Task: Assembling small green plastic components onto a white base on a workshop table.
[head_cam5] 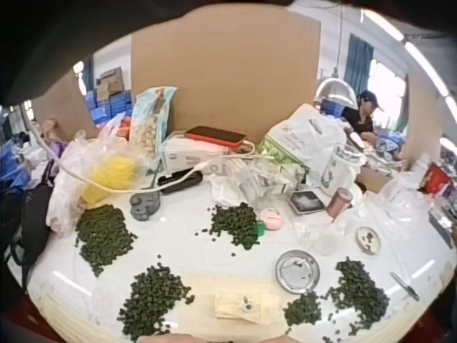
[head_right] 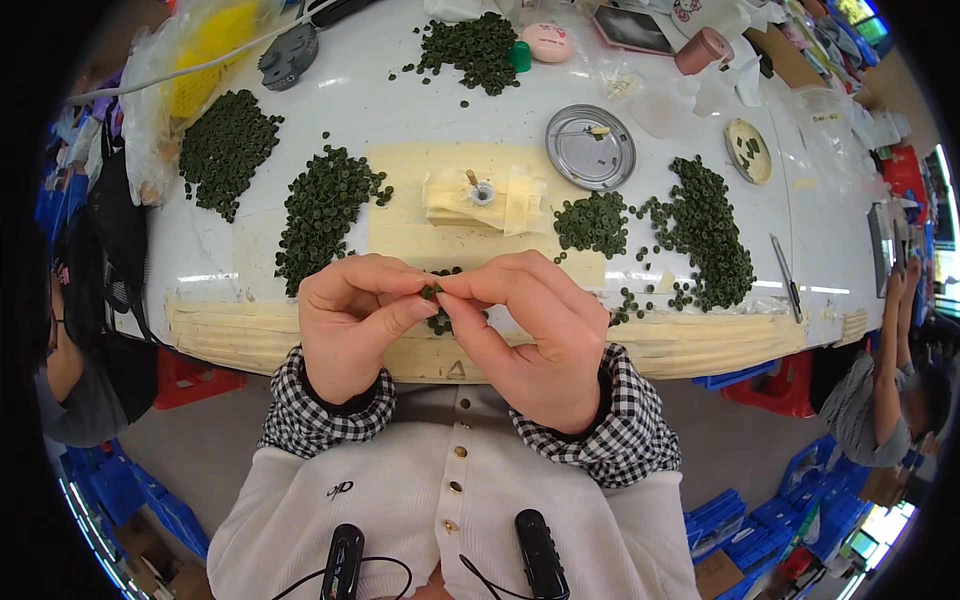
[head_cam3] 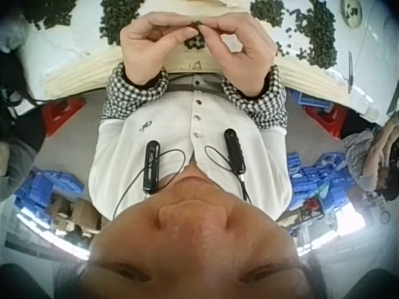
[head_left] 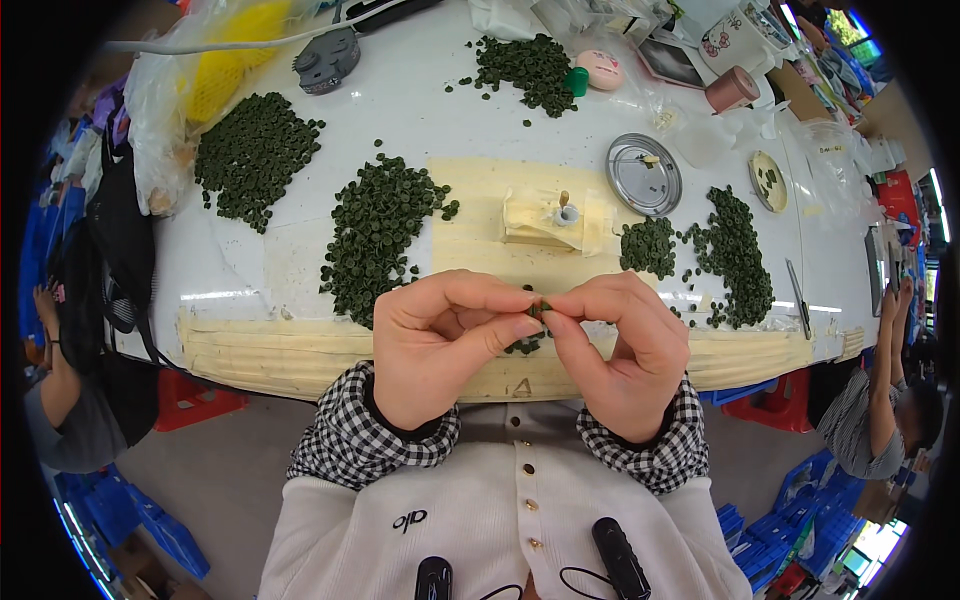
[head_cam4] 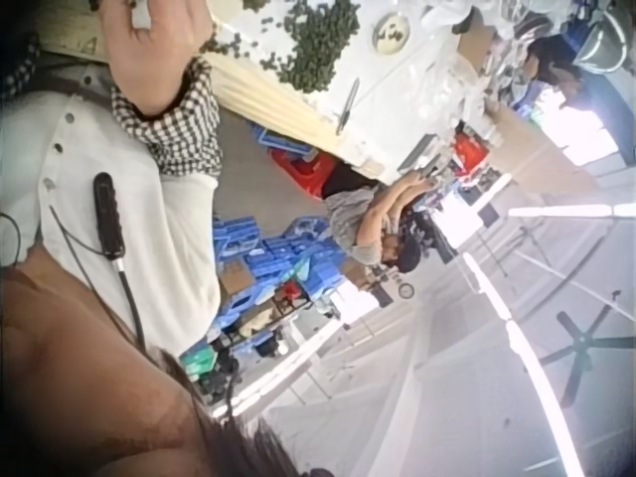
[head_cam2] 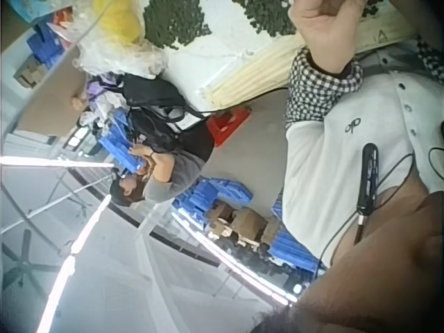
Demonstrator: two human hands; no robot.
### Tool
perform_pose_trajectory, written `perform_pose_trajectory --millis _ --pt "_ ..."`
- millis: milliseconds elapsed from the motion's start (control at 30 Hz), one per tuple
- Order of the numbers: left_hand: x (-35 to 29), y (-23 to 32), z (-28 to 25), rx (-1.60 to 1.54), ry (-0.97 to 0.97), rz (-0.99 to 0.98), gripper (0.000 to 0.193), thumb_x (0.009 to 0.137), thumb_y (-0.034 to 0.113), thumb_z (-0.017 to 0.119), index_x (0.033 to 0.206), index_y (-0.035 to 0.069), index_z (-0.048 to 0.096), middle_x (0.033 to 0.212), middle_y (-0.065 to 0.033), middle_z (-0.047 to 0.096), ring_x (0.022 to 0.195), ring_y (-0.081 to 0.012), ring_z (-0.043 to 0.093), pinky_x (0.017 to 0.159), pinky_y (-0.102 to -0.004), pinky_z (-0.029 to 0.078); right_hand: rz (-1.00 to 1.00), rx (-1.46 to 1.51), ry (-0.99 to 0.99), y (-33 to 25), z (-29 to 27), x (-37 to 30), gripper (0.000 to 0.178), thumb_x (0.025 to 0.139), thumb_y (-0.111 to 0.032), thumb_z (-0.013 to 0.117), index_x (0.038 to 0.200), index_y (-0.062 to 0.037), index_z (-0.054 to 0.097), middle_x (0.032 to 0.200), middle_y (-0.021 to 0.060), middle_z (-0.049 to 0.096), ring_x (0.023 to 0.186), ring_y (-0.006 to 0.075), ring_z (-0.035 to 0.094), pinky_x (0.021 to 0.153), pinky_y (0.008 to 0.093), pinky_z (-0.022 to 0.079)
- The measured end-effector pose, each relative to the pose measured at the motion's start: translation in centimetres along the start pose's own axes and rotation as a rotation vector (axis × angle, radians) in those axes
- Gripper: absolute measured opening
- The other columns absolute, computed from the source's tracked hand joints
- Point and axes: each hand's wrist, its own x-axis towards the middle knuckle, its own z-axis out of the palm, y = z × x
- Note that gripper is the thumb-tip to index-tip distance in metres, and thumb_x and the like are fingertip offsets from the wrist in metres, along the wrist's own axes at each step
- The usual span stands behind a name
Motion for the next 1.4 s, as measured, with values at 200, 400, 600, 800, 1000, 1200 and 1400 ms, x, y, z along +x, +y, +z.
perform_pose_trajectory --millis 200,400,600,800,1000,1200,1400 --pt "-0.03 -0.41 -0.49 0.063 -0.038 0.051 0.02 0.082 -0.015 0.067 0.099 -0.005 0.069 0.102 -0.015 0.07 0.093 -0.0169 0.068 0.082 -0.0269 0.056 0.002 -0.012 0.006 -0.17 0.07 -0.22 0.017 0.075 0.008 0.074 0.09 0.0017 0.07 0.084 0.0117 0.068 0.07 0.0191 0.067 0.063 0.0265 0.052" --pt "-0.1 -0.39 -0.34 0.062 -0.019 0.07 0.02 0.081 -0.015 0.068 0.097 -0.004 0.07 0.101 -0.0151 0.07 0.092 -0.0171 0.068 0.08 -0.0267 0.056 -0.023 -0.032 0.004 -0.31 0.23 -0.34 0.019 0.076 0.008 0.073 0.094 0.002 0.07 0.085 0.0121 0.067 0.069 0.0203 0.067 0.061 0.027 0.053" --pt "0.01 -0.28 -0.65 0.147 -0.009 0.09 0.02 0.081 -0.015 0.068 0.098 -0.004 0.07 0.098 -0.015 0.071 0.091 -0.0171 0.068 0.079 -0.0259 0.056 -0.059 -0.04 -0.07 -0.62 0.05 -0.62 0.025 0.079 0.007 0.071 0.103 0.0013 0.071 0.088 0.0121 0.067 0.068 0.0193 0.065 0.059 0.0262 0.053" --pt "0.04 -0.07 -0.32 0.126 0.007 0.046 0.018 0.083 -0.011 0.069 0.1 -0.004 0.07 0.1 -0.0142 0.07 0.091 -0.0161 0.068 0.078 -0.0248 0.055 -0.048 0.01 -0.094 -0.3 -0.34 -0.76 0.029 0.08 0.007 0.07 0.108 0.0003 0.071 0.091 0.0122 0.067 0.069 0.0185 0.065 0.06 0.0257 0.053" --pt "0.14 -0.19 -0.48 0.167 -0.021 0.07 0.02 0.085 -0.009 0.068 0.104 -0.004 0.069 0.103 -0.0123 0.069 0.091 -0.0147 0.067 0.078 -0.0234 0.054 -0.041 0.024 -0.076 -0.22 -0.34 -0.75 0.029 0.08 0.007 0.069 0.109 0.0005 0.071 0.091 0.0124 0.068 0.071 0.019 0.066 0.061 0.0257 0.053" --pt "0.05 -0.39 -0.43 0.122 0.011 0.05 0.019 0.086 -0.009 0.067 0.104 -0.005 0.069 0.102 -0.0114 0.069 0.091 -0.0141 0.067 0.077 -0.0225 0.054 -0.018 0.044 -0.08 0.02 -0.27 -0.84 0.032 0.081 0.008 0.068 0.112 0.0003 0.07 0.093 0.0126 0.068 0.075 0.0195 0.066 0.065 0.0266 0.053" --pt "0.1 -0.27 -0.5 0.147 -0.006 0.072 0.019 0.085 -0.01 0.067 0.103 -0.005 0.069 0.101 -0.012 0.068 0.091 -0.0143 0.067 0.078 -0.0234 0.055 0.005 0.064 -0.138 0.01 -0.44 -0.82 0.035 0.082 0.007 0.067 0.117 -0.0005 0.069 0.094 0.0122 0.067 0.076 0.0191 0.065 0.065 0.0263 0.052"
